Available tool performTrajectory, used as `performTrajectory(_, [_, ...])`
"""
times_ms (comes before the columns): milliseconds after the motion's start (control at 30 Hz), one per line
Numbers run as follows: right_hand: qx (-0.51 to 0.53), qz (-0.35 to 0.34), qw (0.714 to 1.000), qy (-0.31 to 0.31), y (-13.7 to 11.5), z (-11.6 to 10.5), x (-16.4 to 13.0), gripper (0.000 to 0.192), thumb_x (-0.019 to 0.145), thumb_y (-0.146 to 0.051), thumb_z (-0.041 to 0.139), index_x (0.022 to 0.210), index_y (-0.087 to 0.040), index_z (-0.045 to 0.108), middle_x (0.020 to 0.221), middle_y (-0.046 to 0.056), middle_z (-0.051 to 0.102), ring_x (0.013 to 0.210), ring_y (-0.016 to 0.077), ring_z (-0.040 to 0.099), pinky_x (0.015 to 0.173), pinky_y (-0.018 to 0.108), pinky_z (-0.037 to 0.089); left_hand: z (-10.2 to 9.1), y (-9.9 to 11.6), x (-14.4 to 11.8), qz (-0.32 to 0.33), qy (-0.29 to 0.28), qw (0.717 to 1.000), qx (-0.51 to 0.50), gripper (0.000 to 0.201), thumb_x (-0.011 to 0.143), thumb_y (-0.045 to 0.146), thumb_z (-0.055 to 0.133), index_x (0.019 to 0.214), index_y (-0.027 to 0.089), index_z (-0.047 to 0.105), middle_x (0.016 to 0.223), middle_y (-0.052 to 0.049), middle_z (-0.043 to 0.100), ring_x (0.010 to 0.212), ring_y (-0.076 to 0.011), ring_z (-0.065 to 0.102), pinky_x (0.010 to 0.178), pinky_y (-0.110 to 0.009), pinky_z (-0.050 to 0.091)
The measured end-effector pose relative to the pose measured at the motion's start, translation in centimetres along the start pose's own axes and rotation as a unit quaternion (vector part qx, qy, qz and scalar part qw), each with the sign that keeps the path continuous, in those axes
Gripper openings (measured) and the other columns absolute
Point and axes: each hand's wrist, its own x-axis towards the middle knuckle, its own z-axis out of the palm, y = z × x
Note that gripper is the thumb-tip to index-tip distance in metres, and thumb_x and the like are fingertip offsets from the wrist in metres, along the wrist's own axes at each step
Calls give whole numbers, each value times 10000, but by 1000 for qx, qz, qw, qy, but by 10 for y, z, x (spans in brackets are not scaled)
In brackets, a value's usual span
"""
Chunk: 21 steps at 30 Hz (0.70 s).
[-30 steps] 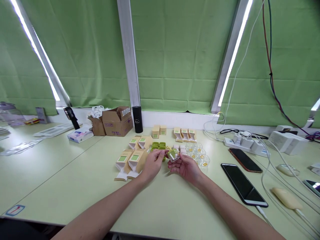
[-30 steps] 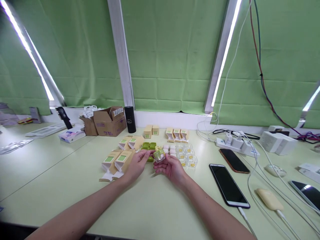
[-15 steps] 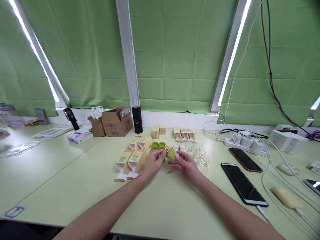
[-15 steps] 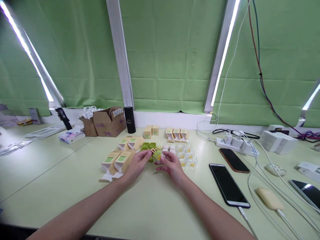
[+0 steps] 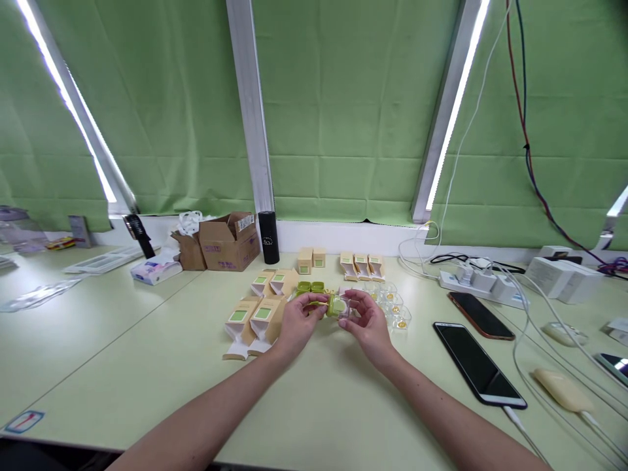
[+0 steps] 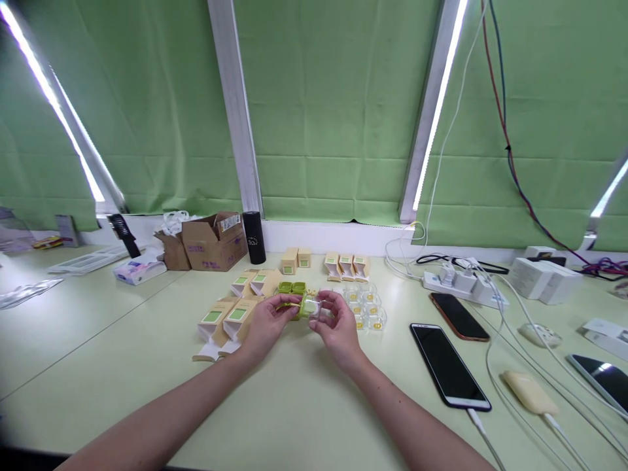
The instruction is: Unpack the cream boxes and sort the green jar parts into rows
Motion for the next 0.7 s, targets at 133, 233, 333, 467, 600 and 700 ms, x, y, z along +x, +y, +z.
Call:
performTrajectory(133, [5, -7, 1000, -8, -1, 0, -2, 563, 672, -243, 874, 1169, -276, 611, 1269, 87, 617, 1123, 246, 621, 816, 336, 602, 0, 2, -1, 24, 7, 1000, -9, 176, 786, 342, 749, 876, 191, 744, 1124, -110, 778, 1078, -263, 723, 926, -391, 602])
performTrajectory(233, [7, -1, 1000, -31, 2, -2, -2, 572, 696, -258, 863, 1201, -281, 595, 1258, 83, 593, 1072, 224, 633, 801, 315, 590, 0, 4, -2, 58, 15, 998, 9, 136, 815, 323, 735, 856, 193, 738, 1132, -110, 763, 1101, -259, 706, 930, -381, 591])
performTrajectory(333, [4, 11, 999, -49, 6, -3, -2, 586, 705, -281, 855, 1219, -285, 572, 1236, 69, 568, 950, 186, 647, 765, 306, 582, 0, 4, -5, 85, 15, 995, 53, 118, 874, 312, 693, 872, 195, 706, 1094, -104, 746, 1072, -246, 699, 911, -377, 580])
performTrajectory(467, [-44, 9, 997, -68, 6, -1, -4, 597, 727, -271, 814, 1254, -304, 535, 1294, 61, 552, 1021, 209, 662, 818, 342, 585, 1, 0, -9, 121, 11, 986, 114, 106, 953, 294, 606, 919, 200, 643, 1095, -95, 704, 1079, -237, 669, 904, -387, 559])
performTrajectory(600, [-164, -44, 983, -68, 1, 1, -7, 571, 760, -213, 744, 1284, -302, 535, 1323, 64, 591, 1235, 262, 587, 987, 421, 534, 2, -1, -12, 160, -1, 972, 171, 84, 983, 258, 560, 924, 211, 596, 1091, -88, 662, 1084, -235, 636, 945, -410, 526])
performTrajectory(700, [-229, -82, 969, -49, -1, 1, -7, 572, 761, -197, 714, 1300, -282, 544, 1252, 72, 628, 1180, 270, 595, 972, 439, 517, 2, 0, -14, 188, -12, 962, 200, 76, 982, 234, 548, 913, 215, 574, 1088, -89, 651, 1082, -242, 622, 951, -421, 511])
